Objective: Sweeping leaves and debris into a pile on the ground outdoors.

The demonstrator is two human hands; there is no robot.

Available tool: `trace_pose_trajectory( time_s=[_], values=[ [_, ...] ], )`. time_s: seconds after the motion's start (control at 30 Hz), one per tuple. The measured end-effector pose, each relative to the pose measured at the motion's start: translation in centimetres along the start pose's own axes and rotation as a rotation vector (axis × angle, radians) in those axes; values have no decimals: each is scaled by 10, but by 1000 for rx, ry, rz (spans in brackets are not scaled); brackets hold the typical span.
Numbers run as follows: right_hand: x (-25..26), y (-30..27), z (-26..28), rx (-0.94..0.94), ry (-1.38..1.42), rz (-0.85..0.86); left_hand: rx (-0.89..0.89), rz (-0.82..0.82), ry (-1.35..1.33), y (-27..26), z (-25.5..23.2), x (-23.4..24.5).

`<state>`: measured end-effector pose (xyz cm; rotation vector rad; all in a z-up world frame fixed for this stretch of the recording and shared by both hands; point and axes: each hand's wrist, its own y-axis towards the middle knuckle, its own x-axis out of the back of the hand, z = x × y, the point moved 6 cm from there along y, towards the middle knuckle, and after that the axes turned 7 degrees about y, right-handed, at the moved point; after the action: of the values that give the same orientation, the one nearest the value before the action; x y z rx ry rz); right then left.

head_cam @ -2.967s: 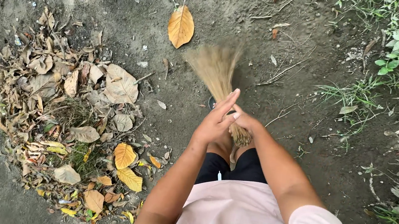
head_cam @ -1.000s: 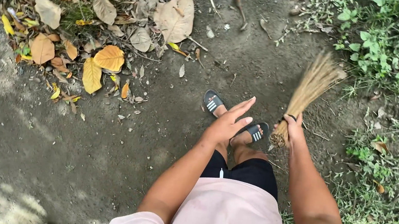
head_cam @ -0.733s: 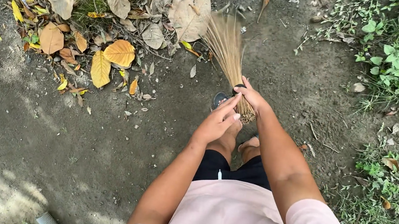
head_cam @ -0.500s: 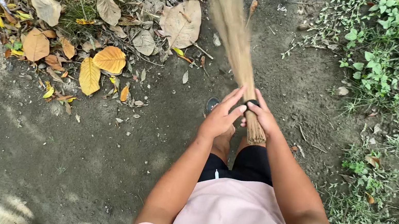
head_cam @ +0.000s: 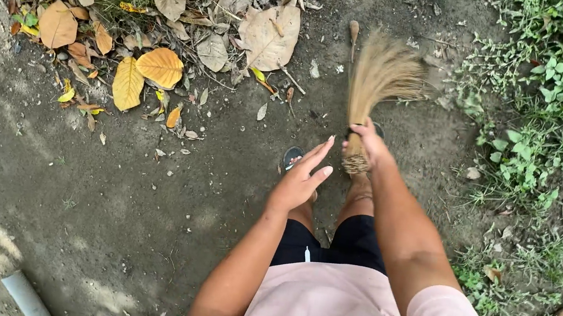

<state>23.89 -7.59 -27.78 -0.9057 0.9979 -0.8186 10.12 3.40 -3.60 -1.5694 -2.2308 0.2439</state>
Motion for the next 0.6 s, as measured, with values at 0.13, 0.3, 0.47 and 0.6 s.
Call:
trace_pose_trajectory(
  time_s=[0.13, 0.3, 0.47, 0.6],
  values=[
    [-17, 28, 1, 46, 108, 261, 46, -106, -4, 14, -10, -2],
    [17, -112, 76, -33, -73, 325, -25, -187, -73, 35, -32, 1],
    [59, -111, 113, 55, -254, 72, 8, -276, -110, 37, -41, 4],
    [41, -16, 122, 201, -50, 46, -6, -329, -114, 26, -32, 22]
  ],
)
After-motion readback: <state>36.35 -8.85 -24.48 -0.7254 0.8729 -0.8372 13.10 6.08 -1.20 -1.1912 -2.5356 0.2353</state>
